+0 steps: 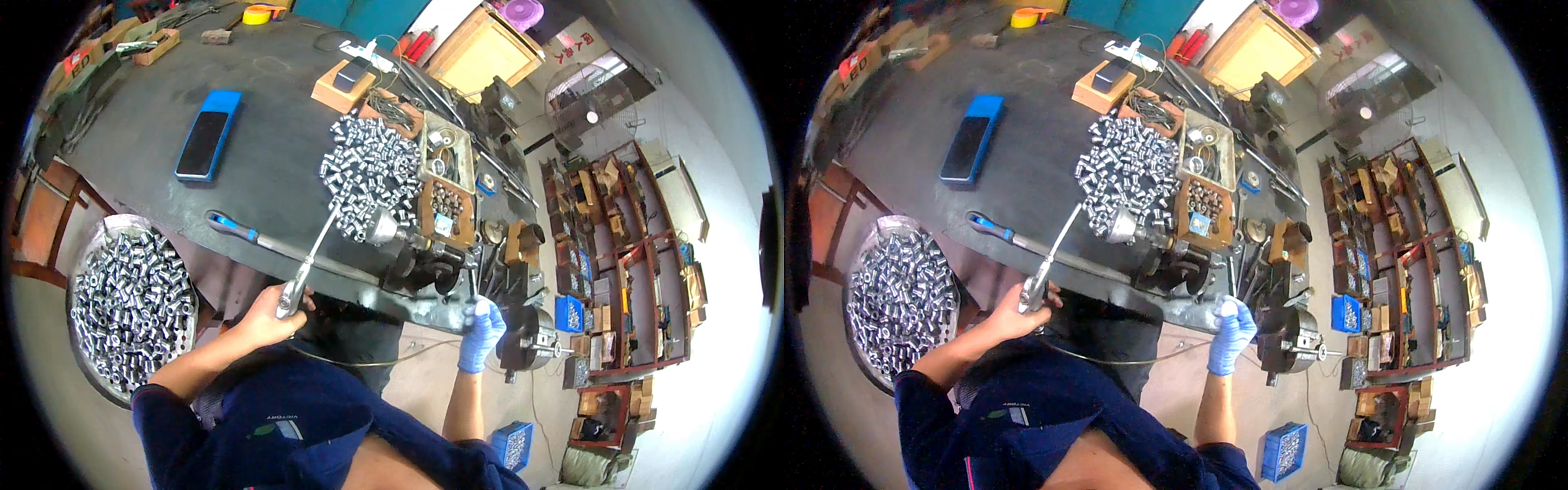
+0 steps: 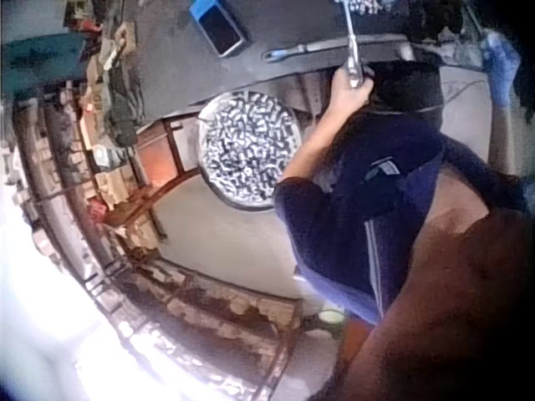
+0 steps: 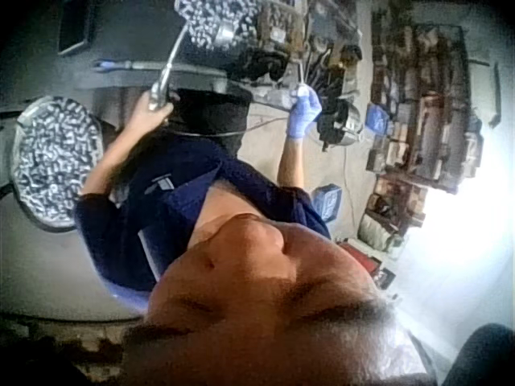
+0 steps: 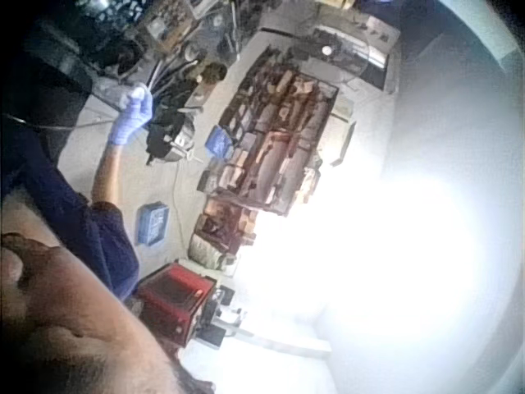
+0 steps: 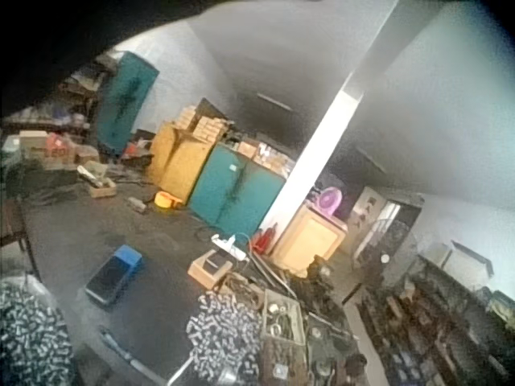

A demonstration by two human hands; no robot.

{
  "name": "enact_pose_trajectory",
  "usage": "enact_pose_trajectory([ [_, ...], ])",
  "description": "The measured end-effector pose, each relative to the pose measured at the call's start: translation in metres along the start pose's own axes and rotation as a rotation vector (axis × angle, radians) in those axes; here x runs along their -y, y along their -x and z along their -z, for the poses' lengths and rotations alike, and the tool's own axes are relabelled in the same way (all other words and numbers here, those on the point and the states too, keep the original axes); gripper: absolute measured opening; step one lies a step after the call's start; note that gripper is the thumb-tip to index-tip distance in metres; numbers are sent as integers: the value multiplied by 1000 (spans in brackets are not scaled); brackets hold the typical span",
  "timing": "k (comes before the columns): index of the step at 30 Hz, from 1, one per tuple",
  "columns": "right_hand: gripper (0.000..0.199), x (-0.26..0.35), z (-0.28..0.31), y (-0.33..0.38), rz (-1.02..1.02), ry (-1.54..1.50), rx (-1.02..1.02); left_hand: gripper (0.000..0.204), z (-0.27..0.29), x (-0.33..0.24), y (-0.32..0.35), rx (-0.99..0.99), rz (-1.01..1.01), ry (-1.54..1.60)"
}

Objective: The person picks up small metal components from a pile and a tray, inserting them into a larger metal assembly fixed in a vice by hand and using pliers.

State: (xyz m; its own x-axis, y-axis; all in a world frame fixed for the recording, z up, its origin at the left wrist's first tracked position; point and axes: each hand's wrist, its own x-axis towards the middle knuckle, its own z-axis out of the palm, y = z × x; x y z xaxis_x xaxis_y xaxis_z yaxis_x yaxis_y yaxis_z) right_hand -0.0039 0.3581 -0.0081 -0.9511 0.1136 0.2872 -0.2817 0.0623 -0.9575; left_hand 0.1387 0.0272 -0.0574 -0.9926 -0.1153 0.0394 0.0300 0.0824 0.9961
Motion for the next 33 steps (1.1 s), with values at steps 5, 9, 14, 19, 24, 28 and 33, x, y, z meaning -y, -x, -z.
enact_pose_trajectory([
  [5, 50, 24, -93, 77, -366, -14, 801, 33, -12, -22, 0, -92, -52, -128],
  [9, 78, 2, -143, 112, -447, -311, 1047, 36, -13, -47, 1, -37, -36, -543],
  [14, 63, -6, -125, 98, -527, 15, 1263, 37, 13, -38, 17, 425, -81, -811],
  [19, 53, -49, -99, 105, -659, 220, 1304, 33, 23, -49, -11, 425, -56, -530],
  [24, 47, -68, -100, 110, -463, 545, 1094, 25, 15, -12, -107, -125, -179, -755],
  [28, 41, -67, -75, 98, -729, 6, 834, 28, -4, 8, -165, -212, -149, -785],
  [33, 39, -68, -45, 94, -685, 14, 713, 28, -12, 33, -188, -173, -243, -914],
])
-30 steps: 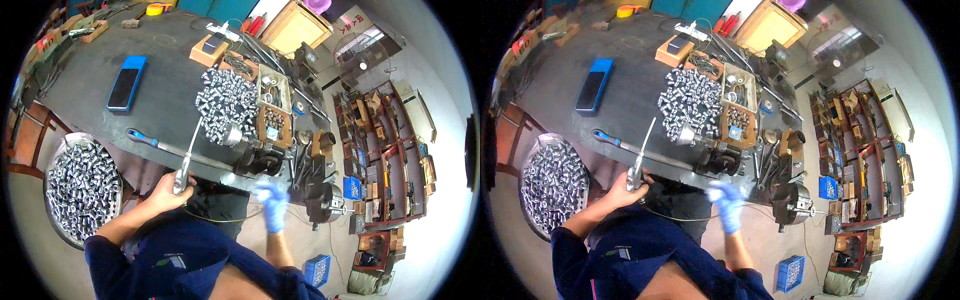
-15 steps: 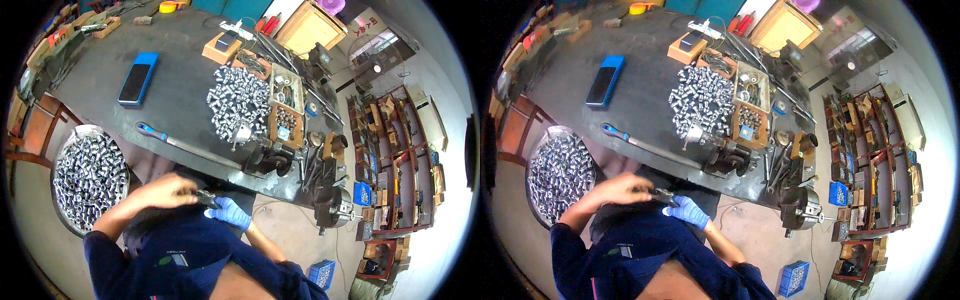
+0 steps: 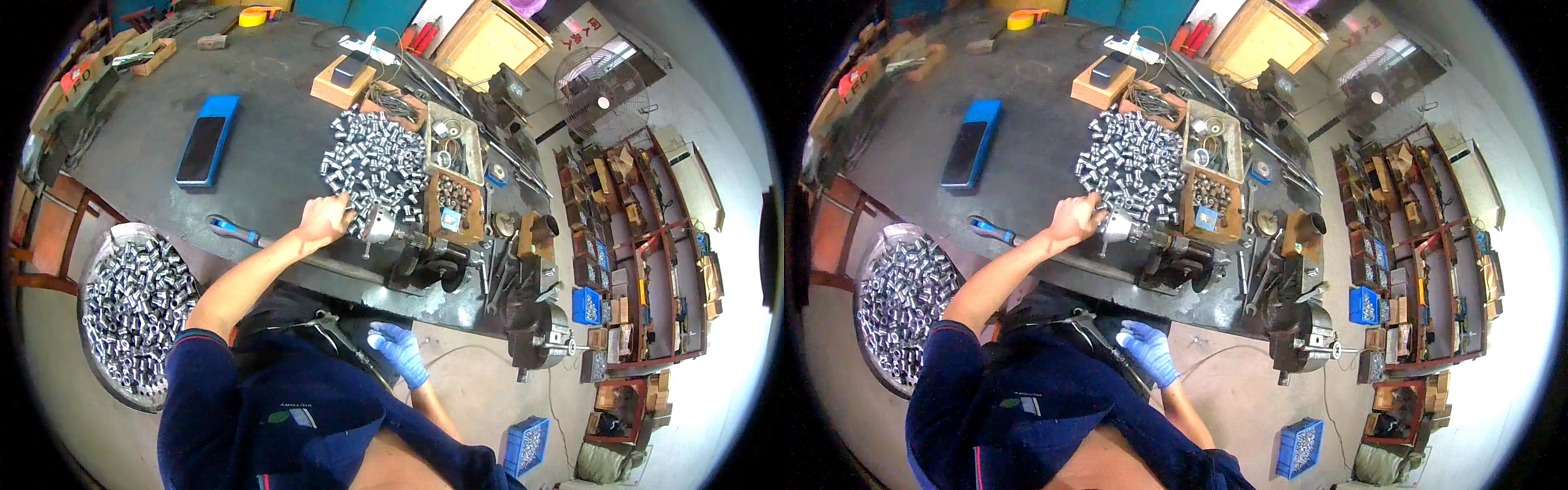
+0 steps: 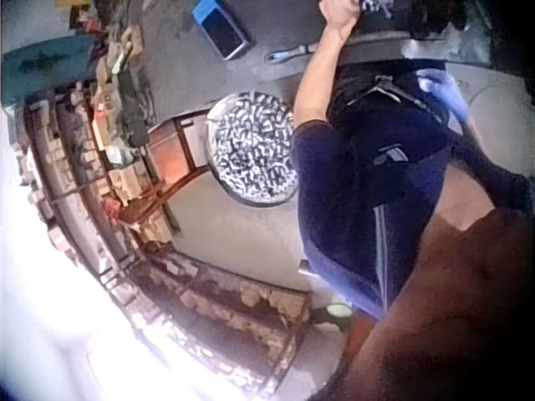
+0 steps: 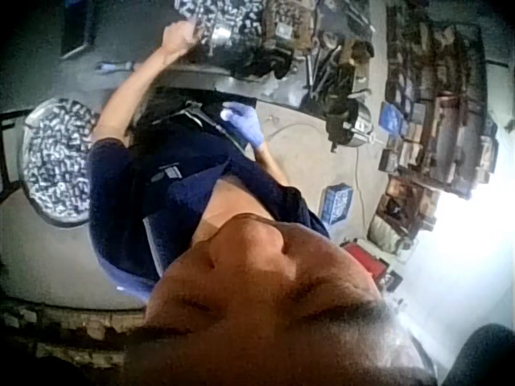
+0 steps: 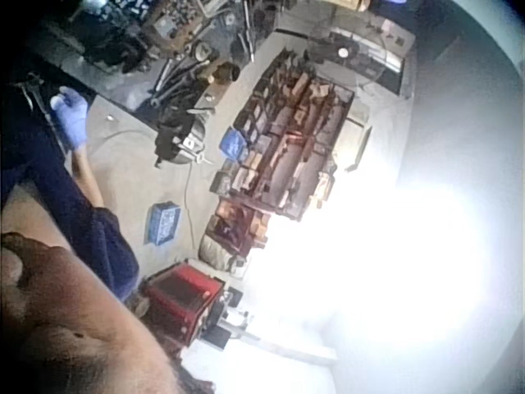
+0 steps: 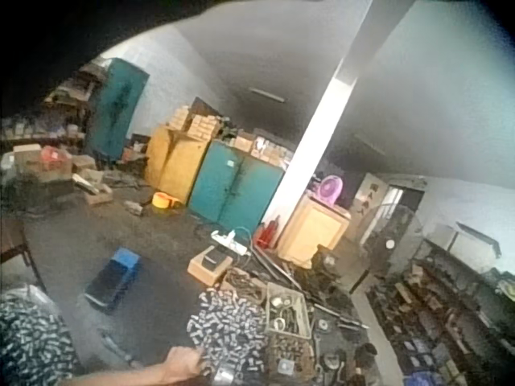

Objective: The person picks up small metal components from a pile and a tray, inserting them into a larger metal assembly fixed in a vice by hand and using pliers.

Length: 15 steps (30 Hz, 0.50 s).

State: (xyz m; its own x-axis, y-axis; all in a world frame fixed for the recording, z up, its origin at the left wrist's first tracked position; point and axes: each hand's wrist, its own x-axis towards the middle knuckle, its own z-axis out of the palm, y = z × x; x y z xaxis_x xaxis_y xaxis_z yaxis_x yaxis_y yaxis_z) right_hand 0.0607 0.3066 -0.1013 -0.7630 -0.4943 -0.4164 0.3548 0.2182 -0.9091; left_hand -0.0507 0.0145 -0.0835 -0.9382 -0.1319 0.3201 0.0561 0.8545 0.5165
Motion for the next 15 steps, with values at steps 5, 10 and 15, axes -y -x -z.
enact_pose_trajectory([
  [5, 38, 9, 19, 15, -1, 7, -105, 25, 17, -2, 17, 96, -64, 14],
  [10, 34, 21, 45, 21, 100, 78, -204, 20, 22, 1, 28, 211, -202, -41],
  [15, 29, 48, 92, 10, 277, 45, -315, 17, 25, 1, 35, 213, -174, -15],
])
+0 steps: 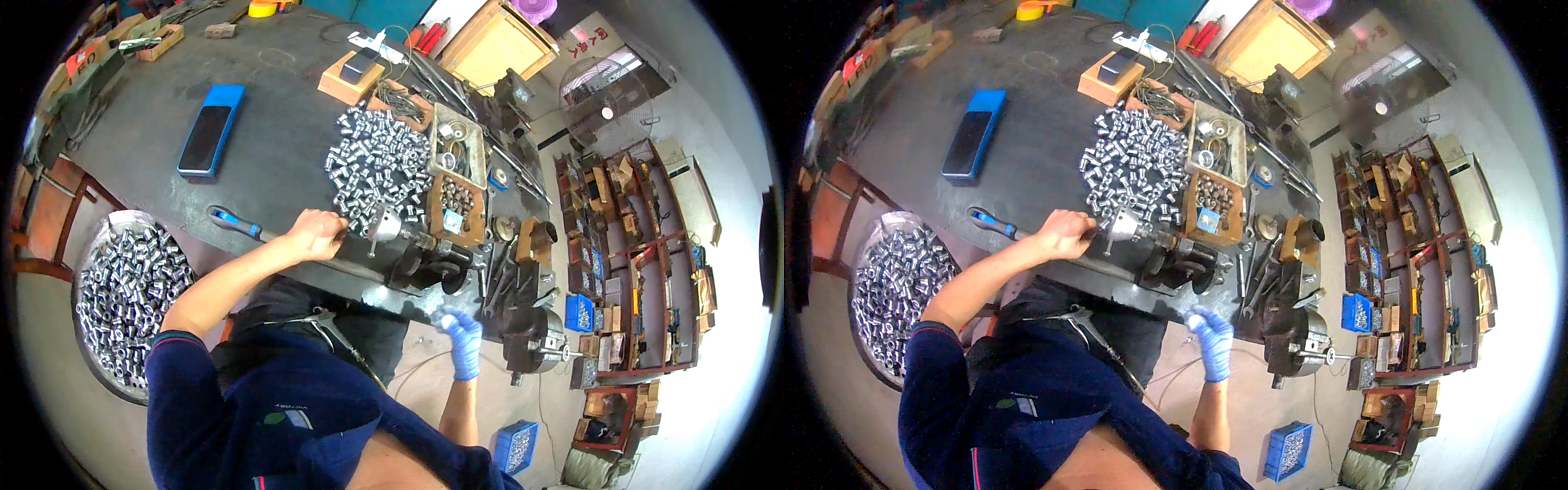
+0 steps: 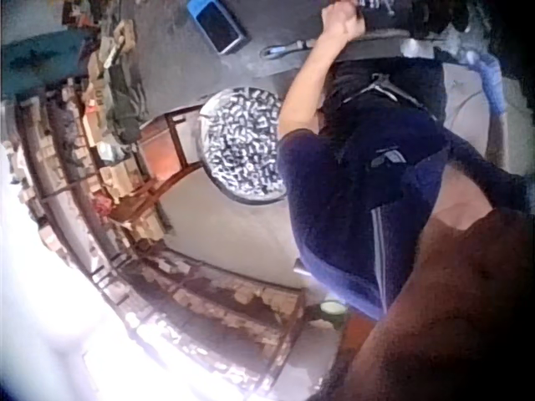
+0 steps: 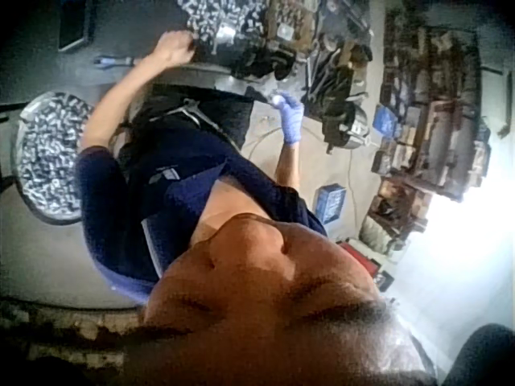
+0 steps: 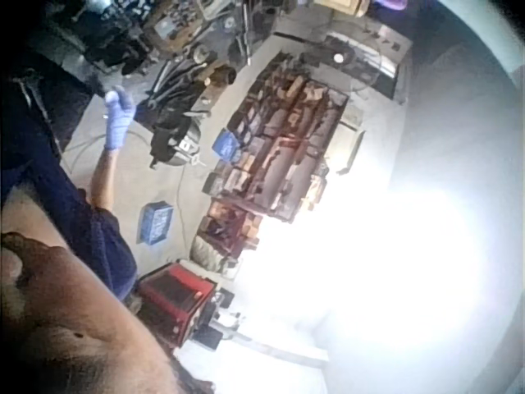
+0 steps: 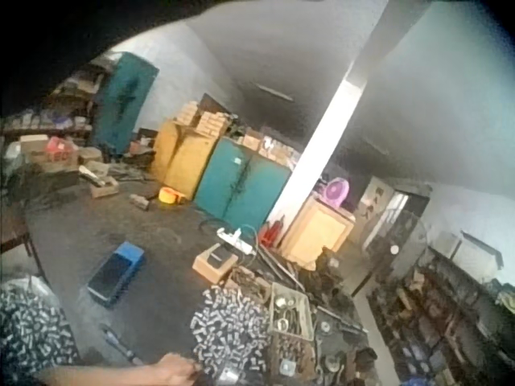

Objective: The person picks up small metal components from a pile and a tray, inserting them into a larger metal assembly fixed in a vice by hand and using pliers.

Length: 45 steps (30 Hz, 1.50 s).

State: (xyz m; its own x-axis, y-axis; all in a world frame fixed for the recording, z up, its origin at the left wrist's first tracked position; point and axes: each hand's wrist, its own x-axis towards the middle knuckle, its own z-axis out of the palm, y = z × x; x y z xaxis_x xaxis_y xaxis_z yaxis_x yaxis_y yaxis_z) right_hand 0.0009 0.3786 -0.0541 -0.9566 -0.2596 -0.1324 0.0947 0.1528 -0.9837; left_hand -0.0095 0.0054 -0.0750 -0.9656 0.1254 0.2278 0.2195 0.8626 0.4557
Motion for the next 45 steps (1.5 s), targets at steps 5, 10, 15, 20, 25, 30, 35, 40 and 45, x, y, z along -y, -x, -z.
enact_pose_trajectory([
  [5, 34, 5, 24, -55, -50, -383, -196, 13, 4, -2, 8, -50, 30, 48],
  [10, 25, 12, 0, -107, -28, -717, -438, 18, 39, -10, 8, -48, 200, 1192],
  [15, 28, -47, 37, -162, 44, -778, -324, 21, 67, -41, 0, -29, 74, 1378],
  [20, 32, -41, 19, -155, 48, -852, -130, 18, 63, -39, -6, -24, 114, 1306],
  [25, 29, -30, 10, -109, 23, -890, -320, 16, 65, -39, -12, 24, 59, 1296],
  [30, 33, -13, 26, -68, -6, -949, -132, 18, 68, -41, -12, -63, -39, 1172],
  [35, 41, 75, 12, -63, 131, -799, -64, 15, 61, -39, -7, -87, 94, 1208],
  [40, 40, 78, 30, -135, 153, -1101, 240, 12, 58, -39, -11, -85, 101, 1297],
  [45, 36, 26, 28, -181, -8, -1071, 139, 14, 60, -39, -12, -78, 64, 1290],
])
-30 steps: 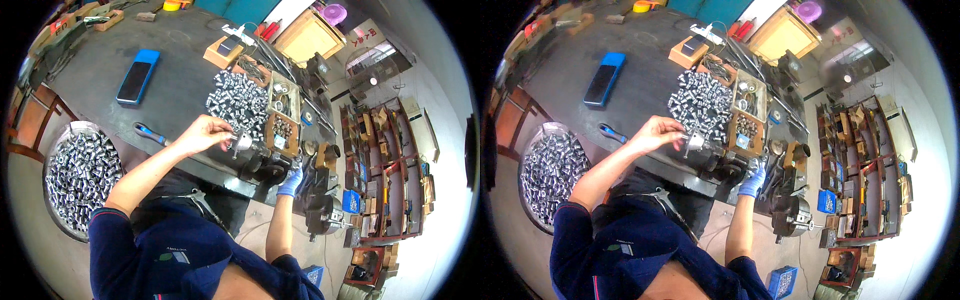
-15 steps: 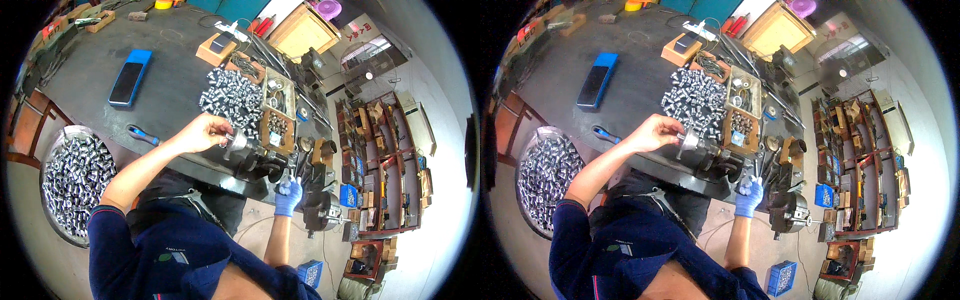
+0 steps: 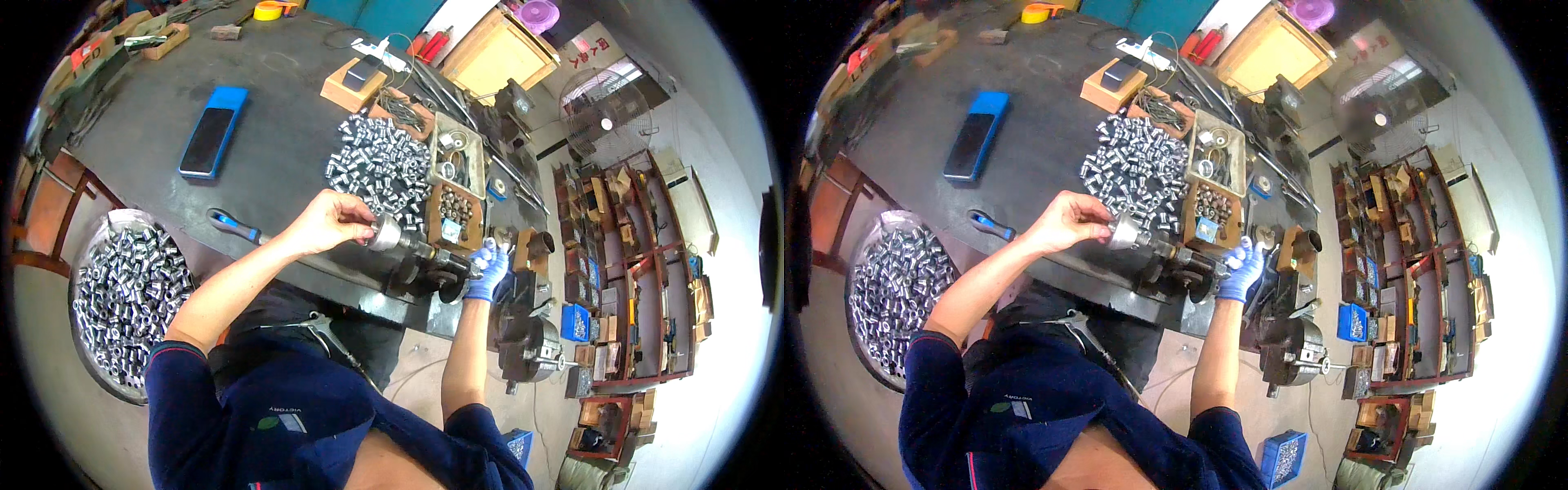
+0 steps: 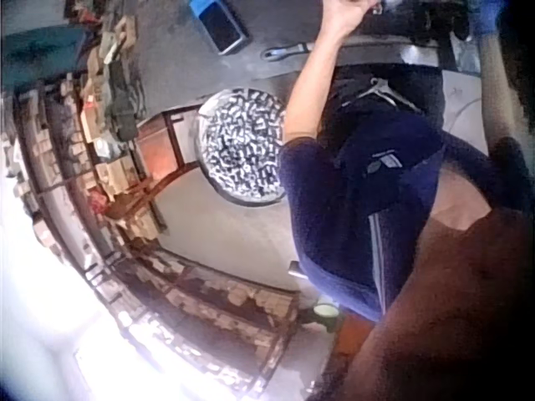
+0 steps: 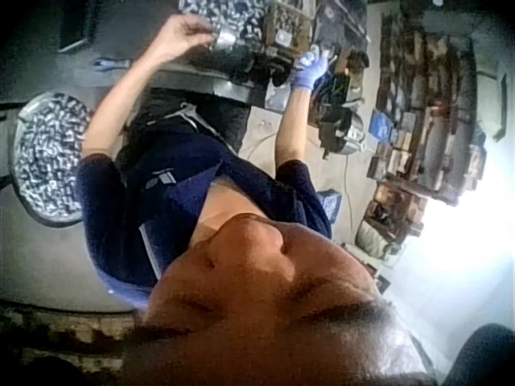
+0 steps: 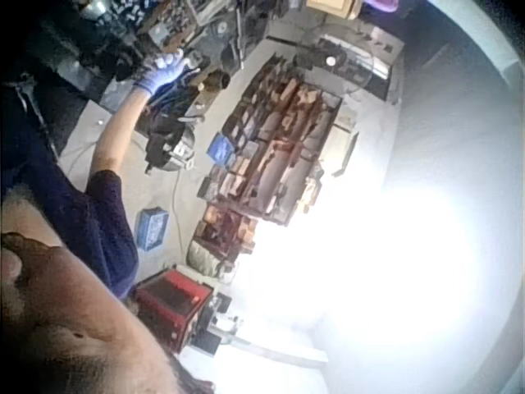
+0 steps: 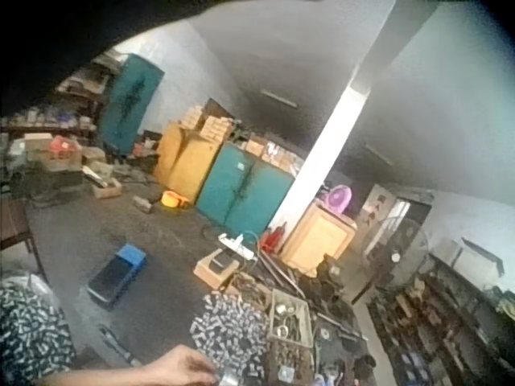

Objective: The person picks up small metal components from a pile and a tray, inserting them into a larger metal assembly fixed in a vice by hand and using pliers.

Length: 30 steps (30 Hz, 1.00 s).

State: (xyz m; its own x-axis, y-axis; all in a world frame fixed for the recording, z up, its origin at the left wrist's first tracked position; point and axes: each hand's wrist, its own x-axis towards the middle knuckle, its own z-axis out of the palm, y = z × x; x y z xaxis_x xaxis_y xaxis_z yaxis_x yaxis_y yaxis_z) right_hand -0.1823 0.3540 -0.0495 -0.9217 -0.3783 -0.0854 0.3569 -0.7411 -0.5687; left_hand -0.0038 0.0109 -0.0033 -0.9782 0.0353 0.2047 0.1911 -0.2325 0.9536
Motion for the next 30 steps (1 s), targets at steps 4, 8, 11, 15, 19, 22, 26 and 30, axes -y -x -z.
enact_pose_trajectory([
  [4, 29, -19, 26, -4, 197, 365, -341, 18, 0, -1, 0, 23, 4, 4],
  [8, 22, -24, 18, 0, 152, 455, -409, 19, 2, 3, 0, 7, 40, -25],
  [11, 23, -18, -16, 4, 223, 413, -336, 15, -1, -3, -1, 21, 75, -10],
  [15, 25, 10, -33, 10, 251, 325, -110, 20, -4, -6, -3, 27, 117, -78],
  [19, 32, 10, -82, 56, 361, 220, -128, 22, -3, -6, 0, -3, 119, -65],
  [22, 40, 5, -76, 96, 372, 208, -63, 21, -2, -4, 0, -5, 128, 10],
  [26, 43, -15, -29, 117, 230, 213, -243, 19, -5, -5, 2, -29, 116, 72],
  [30, 34, -42, 5, 86, 200, 279, -406, 20, -4, -4, 2, -37, 114, 70],
])
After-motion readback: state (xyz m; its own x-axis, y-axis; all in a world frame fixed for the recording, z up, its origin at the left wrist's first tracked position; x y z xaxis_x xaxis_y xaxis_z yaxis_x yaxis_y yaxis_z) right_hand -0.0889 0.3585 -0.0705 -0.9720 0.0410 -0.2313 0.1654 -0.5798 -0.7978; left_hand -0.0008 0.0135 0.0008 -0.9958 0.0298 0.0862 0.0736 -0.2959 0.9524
